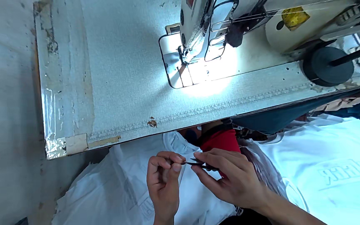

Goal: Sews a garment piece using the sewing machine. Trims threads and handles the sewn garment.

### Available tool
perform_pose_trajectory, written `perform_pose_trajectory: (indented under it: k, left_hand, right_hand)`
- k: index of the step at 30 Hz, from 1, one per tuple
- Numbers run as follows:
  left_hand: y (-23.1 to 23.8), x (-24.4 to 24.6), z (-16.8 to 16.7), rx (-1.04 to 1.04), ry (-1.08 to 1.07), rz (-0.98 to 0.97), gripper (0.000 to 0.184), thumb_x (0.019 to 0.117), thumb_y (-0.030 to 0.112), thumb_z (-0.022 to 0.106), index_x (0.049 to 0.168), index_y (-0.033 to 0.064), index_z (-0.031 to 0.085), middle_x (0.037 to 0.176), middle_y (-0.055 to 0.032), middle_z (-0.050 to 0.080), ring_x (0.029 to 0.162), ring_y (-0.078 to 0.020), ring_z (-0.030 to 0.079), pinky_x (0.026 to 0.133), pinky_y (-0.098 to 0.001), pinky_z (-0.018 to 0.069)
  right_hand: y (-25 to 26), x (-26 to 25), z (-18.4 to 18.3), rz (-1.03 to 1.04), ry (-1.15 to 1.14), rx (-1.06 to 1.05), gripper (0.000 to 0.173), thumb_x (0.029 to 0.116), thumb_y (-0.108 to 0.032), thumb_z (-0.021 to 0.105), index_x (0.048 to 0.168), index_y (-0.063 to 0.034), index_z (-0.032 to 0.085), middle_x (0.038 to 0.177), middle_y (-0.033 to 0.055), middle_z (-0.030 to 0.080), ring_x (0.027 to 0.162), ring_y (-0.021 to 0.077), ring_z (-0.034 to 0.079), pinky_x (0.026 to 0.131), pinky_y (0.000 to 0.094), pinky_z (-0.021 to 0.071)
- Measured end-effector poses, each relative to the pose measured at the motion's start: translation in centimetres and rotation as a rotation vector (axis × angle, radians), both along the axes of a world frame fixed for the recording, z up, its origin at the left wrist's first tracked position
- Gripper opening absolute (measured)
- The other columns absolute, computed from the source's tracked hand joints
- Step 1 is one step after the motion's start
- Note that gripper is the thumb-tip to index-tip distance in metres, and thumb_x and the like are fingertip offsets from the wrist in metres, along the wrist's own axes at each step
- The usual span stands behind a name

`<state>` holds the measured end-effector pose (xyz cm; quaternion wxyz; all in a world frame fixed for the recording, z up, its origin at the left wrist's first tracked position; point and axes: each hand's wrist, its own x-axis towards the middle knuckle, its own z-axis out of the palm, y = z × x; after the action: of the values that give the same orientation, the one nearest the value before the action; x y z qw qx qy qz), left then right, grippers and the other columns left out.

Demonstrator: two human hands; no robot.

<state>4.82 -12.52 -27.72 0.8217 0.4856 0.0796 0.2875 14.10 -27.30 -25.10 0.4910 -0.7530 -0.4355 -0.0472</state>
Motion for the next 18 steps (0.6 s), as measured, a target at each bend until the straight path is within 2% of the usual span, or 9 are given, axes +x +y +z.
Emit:
perform_pose_trajectory:
  k: [3, 5, 10, 18]
  left_hand:
    - [-0.02, -0.03, -0.02, -0.003, 0.004, -0.003, 0.008, 0.0995, 0.011, 0.065, 0.105, 0.014, 0.06, 0.103, -0.0033, 0.067, 0.101, -0.0141, 0.068, 0.091, -0.0299, 0.0581]
    - [-0.07, -0.04, 0.03, 0.007, 0.013, -0.006, 0.008, 0.1002, 0.011, 0.064, 0.106, 0.0141, 0.06, 0.104, -0.0028, 0.067, 0.1, -0.0133, 0.068, 0.091, -0.0294, 0.058]
    - [-0.21, -0.13, 0.09, 0.046, 0.016, -0.006, 0.009, 0.1003, 0.008, 0.063, 0.108, 0.0132, 0.06, 0.105, -0.0028, 0.066, 0.101, -0.0119, 0.067, 0.09, -0.0275, 0.0568]
    - [-0.41, -0.07, 0.34, 0.074, 0.037, 0.023, 0.009, 0.0994, 0.006, 0.064, 0.105, 0.0119, 0.059, 0.103, -0.003, 0.065, 0.099, -0.0096, 0.065, 0.087, -0.0235, 0.0556]
  right_hand:
    - [-0.06, 0.05, 0.21, 0.051, 0.161, -0.011, 0.031, 0.0956, -0.022, 0.073, 0.118, -0.0023, 0.069, 0.091, 0.0052, 0.07, 0.076, 0.0012, 0.061, 0.065, 0.0115, 0.0502]
    - [0.04, 0.07, 0.19, 0.096, 0.202, -0.01, 0.031, 0.0972, -0.023, 0.072, 0.121, -0.0024, 0.069, 0.09, 0.0054, 0.069, 0.073, 0.0014, 0.06, 0.063, 0.0117, 0.049]
    - [0.42, 0.05, -0.01, 0.069, 0.096, -0.09, 0.033, 0.1024, -0.027, 0.065, 0.128, -0.0074, 0.07, 0.099, 0.0074, 0.072, 0.083, 0.0093, 0.066, 0.069, 0.0218, 0.0537]
    - [0.55, -0.04, -0.11, 0.056, -0.004, -0.105, 0.027, 0.1029, -0.024, 0.064, 0.124, -0.0086, 0.072, 0.099, 0.0061, 0.074, 0.084, 0.0106, 0.068, 0.069, 0.0223, 0.0539]
